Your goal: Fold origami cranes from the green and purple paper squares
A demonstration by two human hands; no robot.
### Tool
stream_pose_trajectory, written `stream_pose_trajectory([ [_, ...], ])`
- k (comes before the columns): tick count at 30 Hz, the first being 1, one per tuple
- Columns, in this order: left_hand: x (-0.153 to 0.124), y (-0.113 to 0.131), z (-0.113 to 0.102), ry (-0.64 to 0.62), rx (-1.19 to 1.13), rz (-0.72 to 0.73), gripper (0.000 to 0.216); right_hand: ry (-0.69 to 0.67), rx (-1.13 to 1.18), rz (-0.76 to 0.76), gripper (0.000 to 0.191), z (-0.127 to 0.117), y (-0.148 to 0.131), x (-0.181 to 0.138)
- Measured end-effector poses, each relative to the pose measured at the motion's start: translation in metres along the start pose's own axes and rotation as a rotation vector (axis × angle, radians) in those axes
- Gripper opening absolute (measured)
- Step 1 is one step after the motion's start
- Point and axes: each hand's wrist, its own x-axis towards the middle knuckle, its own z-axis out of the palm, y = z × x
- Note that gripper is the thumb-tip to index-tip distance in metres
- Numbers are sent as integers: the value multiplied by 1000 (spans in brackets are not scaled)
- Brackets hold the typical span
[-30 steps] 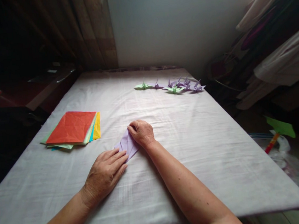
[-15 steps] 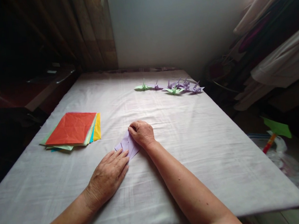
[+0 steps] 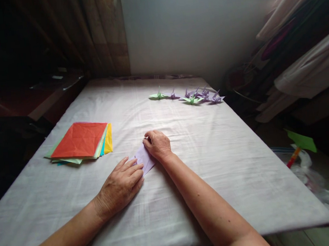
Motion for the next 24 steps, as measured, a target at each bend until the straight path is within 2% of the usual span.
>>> stream_pose_trajectory([
  [5,16,-11,-5,-95,-46,15,14,-3,36,7,19,1,2,1],
  [11,16,-14,6,-58,-47,-9,9,70,96,-25,18,-2,12,-1],
  [13,14,-14,9,-42,-41,-2,8,114,132,-114,22,-7,16,-8],
  [15,12,-14,10,-29,-35,0,9,119,119,-275,27,-13,19,-19],
  [17,12,-13,11,-24,-38,-2,10,31,46,-400,33,-18,19,-31],
  [19,11,-12,12,-19,-47,-3,10,-103,-23,-458,36,-21,17,-41],
  [24,9,-11,13,40,-24,3,10,-352,-150,-455,41,-23,15,-40],
])
